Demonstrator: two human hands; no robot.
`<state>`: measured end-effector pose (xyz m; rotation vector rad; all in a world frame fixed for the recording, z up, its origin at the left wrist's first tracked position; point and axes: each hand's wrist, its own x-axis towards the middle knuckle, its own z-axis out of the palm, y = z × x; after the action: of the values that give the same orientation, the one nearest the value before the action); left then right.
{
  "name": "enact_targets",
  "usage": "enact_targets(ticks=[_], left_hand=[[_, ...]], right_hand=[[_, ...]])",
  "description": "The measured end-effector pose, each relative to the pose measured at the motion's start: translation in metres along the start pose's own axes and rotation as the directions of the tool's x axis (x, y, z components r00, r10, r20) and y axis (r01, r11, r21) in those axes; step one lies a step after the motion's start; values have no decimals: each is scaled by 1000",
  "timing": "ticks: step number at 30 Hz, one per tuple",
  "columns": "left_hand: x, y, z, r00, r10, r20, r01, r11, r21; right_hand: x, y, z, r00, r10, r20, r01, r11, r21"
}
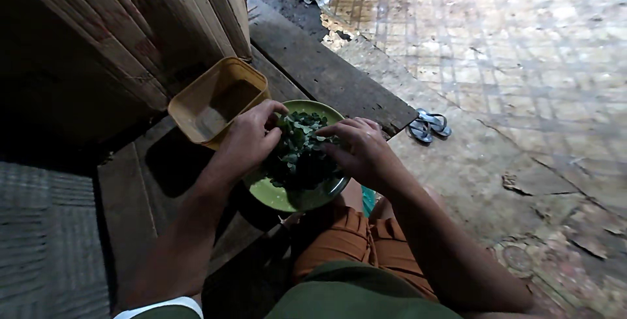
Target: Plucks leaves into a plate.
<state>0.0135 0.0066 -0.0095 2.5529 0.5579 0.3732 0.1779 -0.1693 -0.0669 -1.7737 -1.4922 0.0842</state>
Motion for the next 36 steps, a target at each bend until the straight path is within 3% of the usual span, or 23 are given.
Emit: enact_targets(ticks=[5, 10, 17, 31, 36], left_hand=[[-3, 4, -3, 1000, -21, 21, 25, 967, -253], [-3, 4, -2, 998, 19, 62, 5, 931, -365], [-6, 9, -3, 988, 28, 149, 72, 781, -620], [-6, 8, 4, 968, 32, 249, 147, 732, -665], [-2, 9, 2, 984, -19, 176, 106, 859, -502]], right_hand=[[1, -2, -1, 999, -3, -47, 7, 997, 73], [5, -1, -1, 995, 19, -94, -2, 984, 176], [9, -7, 8, 993, -10, -115, 36, 975, 220], [6, -6, 2, 986, -1, -167, 40, 972, 231], [6, -5, 0, 990, 50, -132, -19, 975, 222]])
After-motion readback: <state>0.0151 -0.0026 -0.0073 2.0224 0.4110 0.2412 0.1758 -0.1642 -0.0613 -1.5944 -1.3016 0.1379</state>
